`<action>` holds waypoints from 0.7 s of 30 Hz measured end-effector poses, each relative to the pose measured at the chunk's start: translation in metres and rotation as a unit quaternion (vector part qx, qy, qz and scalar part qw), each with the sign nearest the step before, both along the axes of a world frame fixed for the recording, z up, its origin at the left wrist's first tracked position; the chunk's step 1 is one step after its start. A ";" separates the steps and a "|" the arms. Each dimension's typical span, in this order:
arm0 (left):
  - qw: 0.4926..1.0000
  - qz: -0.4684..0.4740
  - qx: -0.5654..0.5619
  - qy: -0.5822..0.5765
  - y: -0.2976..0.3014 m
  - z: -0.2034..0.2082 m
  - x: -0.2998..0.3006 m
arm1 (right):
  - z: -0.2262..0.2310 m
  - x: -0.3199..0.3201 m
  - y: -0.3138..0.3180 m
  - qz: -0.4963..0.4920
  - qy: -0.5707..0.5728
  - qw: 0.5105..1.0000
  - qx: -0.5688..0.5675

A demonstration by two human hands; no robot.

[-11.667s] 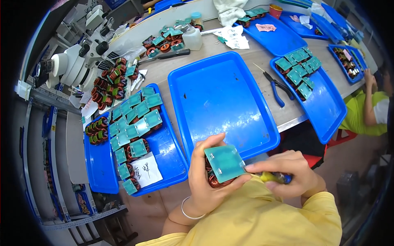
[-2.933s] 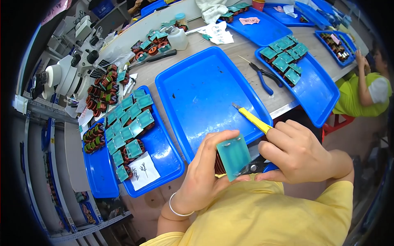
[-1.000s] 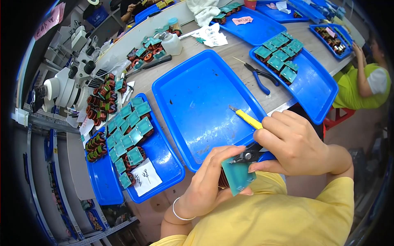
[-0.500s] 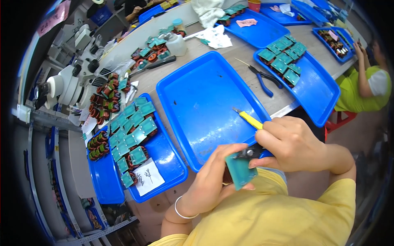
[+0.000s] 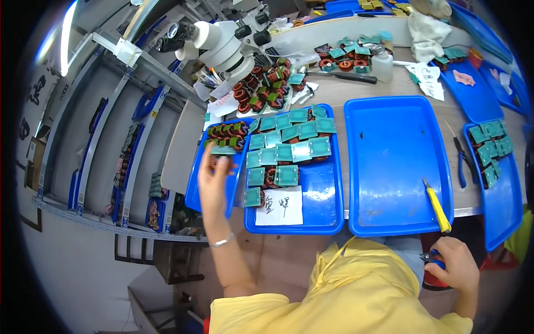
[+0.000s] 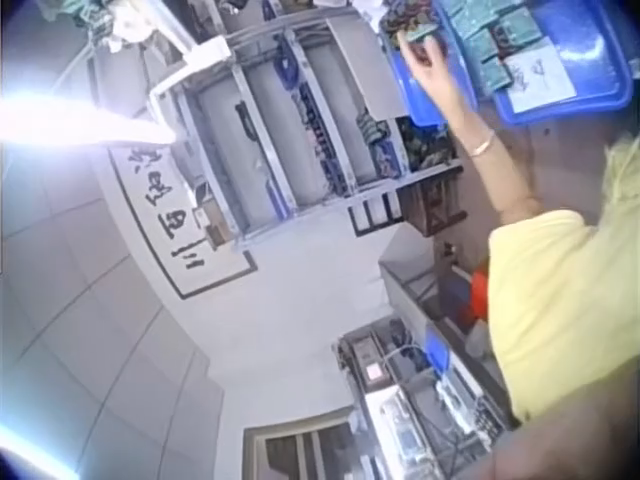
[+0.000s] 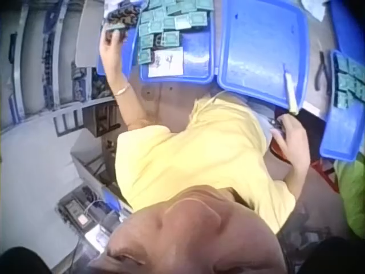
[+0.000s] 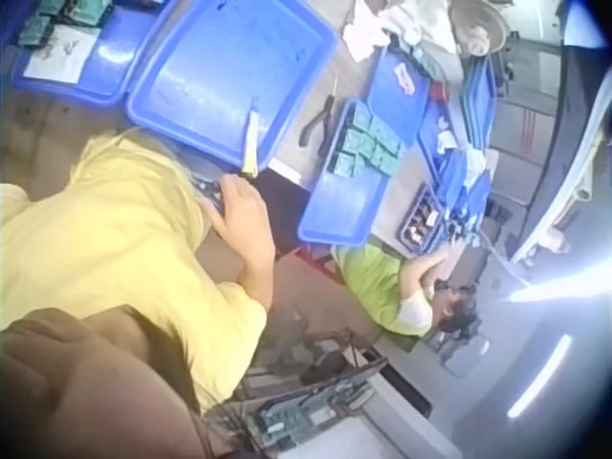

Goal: Trimming excess wires and assembling components for small electronic transformers at a workbench.

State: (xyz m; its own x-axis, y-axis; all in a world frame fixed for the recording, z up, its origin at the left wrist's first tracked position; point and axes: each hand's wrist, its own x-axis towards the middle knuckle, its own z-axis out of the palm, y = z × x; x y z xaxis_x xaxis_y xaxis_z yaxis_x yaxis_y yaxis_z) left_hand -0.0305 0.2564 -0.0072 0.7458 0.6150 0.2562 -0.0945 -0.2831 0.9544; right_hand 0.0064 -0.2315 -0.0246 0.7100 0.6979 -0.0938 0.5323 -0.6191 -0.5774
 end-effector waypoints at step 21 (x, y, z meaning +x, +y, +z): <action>0.989 -0.126 -0.071 -0.008 -0.094 -0.018 0.002 | 0.010 0.032 0.086 -0.028 0.020 0.959 0.280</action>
State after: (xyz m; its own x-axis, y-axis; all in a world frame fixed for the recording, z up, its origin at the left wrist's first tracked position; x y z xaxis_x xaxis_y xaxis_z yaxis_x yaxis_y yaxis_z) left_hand -0.0287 0.1621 -0.0248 0.8769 0.4404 0.1925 -0.1596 -0.1111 0.9809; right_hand 0.0383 -0.1453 -0.0147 0.7512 0.6084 0.2561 0.4776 -0.2331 -0.8471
